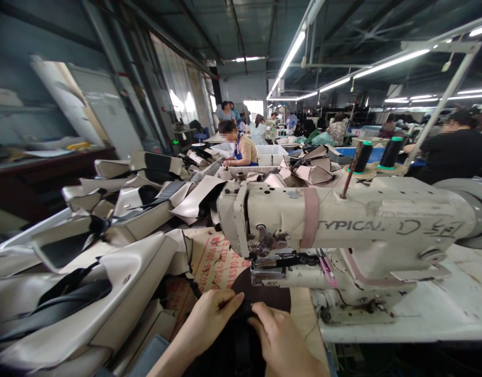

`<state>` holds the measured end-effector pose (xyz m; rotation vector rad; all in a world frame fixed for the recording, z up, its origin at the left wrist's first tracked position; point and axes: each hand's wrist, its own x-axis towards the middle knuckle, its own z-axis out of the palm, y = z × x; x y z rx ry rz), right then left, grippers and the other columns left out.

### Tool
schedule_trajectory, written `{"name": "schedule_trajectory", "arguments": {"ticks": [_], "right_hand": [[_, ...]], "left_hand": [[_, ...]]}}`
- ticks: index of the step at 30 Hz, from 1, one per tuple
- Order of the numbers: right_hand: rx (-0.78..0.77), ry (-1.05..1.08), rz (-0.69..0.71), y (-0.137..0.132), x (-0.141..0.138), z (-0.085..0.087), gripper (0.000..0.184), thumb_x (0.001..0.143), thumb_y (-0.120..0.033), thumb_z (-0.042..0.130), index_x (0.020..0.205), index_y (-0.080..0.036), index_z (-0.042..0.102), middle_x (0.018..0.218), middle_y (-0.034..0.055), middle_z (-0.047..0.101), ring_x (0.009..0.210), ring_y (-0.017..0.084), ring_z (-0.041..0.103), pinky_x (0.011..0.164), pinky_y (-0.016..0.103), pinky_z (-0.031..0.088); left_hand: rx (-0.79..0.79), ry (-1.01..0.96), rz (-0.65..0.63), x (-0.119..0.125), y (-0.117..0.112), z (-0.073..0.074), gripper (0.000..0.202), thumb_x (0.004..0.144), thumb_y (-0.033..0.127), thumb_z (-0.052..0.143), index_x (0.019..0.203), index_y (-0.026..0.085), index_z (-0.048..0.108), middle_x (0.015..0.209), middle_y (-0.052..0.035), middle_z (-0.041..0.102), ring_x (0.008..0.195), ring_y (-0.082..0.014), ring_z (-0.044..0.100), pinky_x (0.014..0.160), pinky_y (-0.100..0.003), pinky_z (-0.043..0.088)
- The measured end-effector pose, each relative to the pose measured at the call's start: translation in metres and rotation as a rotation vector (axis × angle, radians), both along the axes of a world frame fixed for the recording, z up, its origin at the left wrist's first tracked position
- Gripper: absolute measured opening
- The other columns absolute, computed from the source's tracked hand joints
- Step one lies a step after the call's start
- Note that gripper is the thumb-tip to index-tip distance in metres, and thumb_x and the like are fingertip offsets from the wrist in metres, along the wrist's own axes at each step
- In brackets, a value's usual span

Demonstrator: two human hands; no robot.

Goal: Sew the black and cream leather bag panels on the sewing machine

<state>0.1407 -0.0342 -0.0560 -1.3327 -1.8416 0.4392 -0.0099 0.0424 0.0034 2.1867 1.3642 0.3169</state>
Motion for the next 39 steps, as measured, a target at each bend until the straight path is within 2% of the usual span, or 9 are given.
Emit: {"name": "schedule_trajectory", "arguments": {"ticks": [5,12,16,20,24,27,33,36,39], "right_hand": [[0.227,-0.195,-0.050,0.000,0.002,0.016,0.032,0.086,-0.007,0.038,0.115,-0.019,0.043,0.110,0.0075,0.053,0.108,0.021,0.047,0.093,0.039,0.041],[0.195,-0.266,0.087,0.003,0.005,0.019,0.031,0.082,0.000,0.034,0.105,-0.014,0.050,0.098,0.0078,0.053,0.094,0.020,0.048,0.083,0.035,0.047],[0.176,-0.211,0.088,0.002,0.007,0.019,0.027,0.084,-0.001,0.033,0.101,-0.015,0.050,0.094,0.0068,0.054,0.091,0.019,0.047,0.081,0.035,0.046],[0.117,-0.157,0.081,0.001,0.007,0.021,0.023,0.085,-0.002,0.037,0.098,-0.016,0.050,0.093,0.0049,0.054,0.090,0.018,0.048,0.079,0.033,0.045],[0.094,-0.121,0.046,0.002,0.005,0.023,0.021,0.086,-0.003,0.038,0.096,-0.018,0.050,0.094,0.0044,0.054,0.091,0.018,0.049,0.079,0.031,0.045],[0.082,-0.091,0.041,0.004,0.005,0.022,0.020,0.087,-0.005,0.037,0.096,-0.018,0.050,0.094,0.0049,0.054,0.091,0.018,0.049,0.080,0.032,0.044],[0.107,-0.243,0.049,0.007,0.009,0.022,0.024,0.088,-0.005,0.035,0.104,-0.015,0.050,0.098,0.0064,0.052,0.093,0.019,0.046,0.083,0.034,0.043],[0.132,-0.373,0.070,0.010,0.012,0.024,0.025,0.089,-0.008,0.036,0.108,-0.015,0.050,0.095,0.0062,0.052,0.090,0.019,0.046,0.081,0.035,0.042],[0.143,-0.393,0.083,0.013,0.014,0.024,0.021,0.090,-0.011,0.037,0.104,-0.016,0.052,0.091,0.0053,0.052,0.086,0.019,0.047,0.076,0.033,0.043]], "left_hand": [[-0.031,-0.041,0.005,0.001,0.003,-0.003,0.040,0.080,0.040,0.039,0.048,0.016,0.038,0.051,0.0052,0.023,0.051,-0.0084,0.027,0.049,-0.022,0.018],[-0.043,-0.107,-0.035,-0.003,-0.001,-0.002,0.042,0.082,0.042,0.042,0.049,0.015,0.041,0.050,0.0058,0.029,0.051,-0.0075,0.030,0.048,-0.020,0.022],[0.002,-0.229,-0.039,-0.018,-0.020,0.009,0.030,0.085,0.041,0.042,0.082,0.018,0.059,0.067,0.0025,0.055,0.061,-0.0099,0.049,0.057,-0.018,0.037],[0.163,-0.199,-0.169,-0.031,-0.034,0.007,0.026,0.086,0.030,0.046,0.108,0.027,0.059,0.093,0.0001,0.063,0.085,-0.0116,0.057,0.079,-0.019,0.044],[0.404,-0.124,-0.303,-0.034,-0.028,-0.007,0.032,0.088,0.020,0.043,0.117,0.025,0.055,0.084,-0.0008,0.063,0.078,-0.0118,0.057,0.072,-0.020,0.048],[0.553,-0.031,-0.425,-0.033,-0.021,-0.017,0.041,0.084,0.010,0.042,0.123,0.020,0.049,0.090,-0.0032,0.063,0.077,-0.0138,0.055,0.073,-0.024,0.050],[0.576,0.107,-0.453,-0.025,-0.024,-0.013,0.037,0.075,-0.001,0.039,0.102,0.016,0.058,0.089,-0.0044,0.061,0.074,-0.0170,0.050,0.071,-0.030,0.050],[0.539,0.066,-0.425,-0.019,-0.024,-0.004,0.027,0.079,0.001,0.037,0.086,0.016,0.059,0.077,-0.0040,0.059,0.069,-0.0166,0.049,0.064,-0.029,0.048],[0.488,0.007,-0.400,-0.017,-0.020,-0.001,0.025,0.085,0.009,0.036,0.084,0.016,0.059,0.074,-0.0038,0.057,0.070,-0.0164,0.051,0.061,-0.028,0.046]]}}
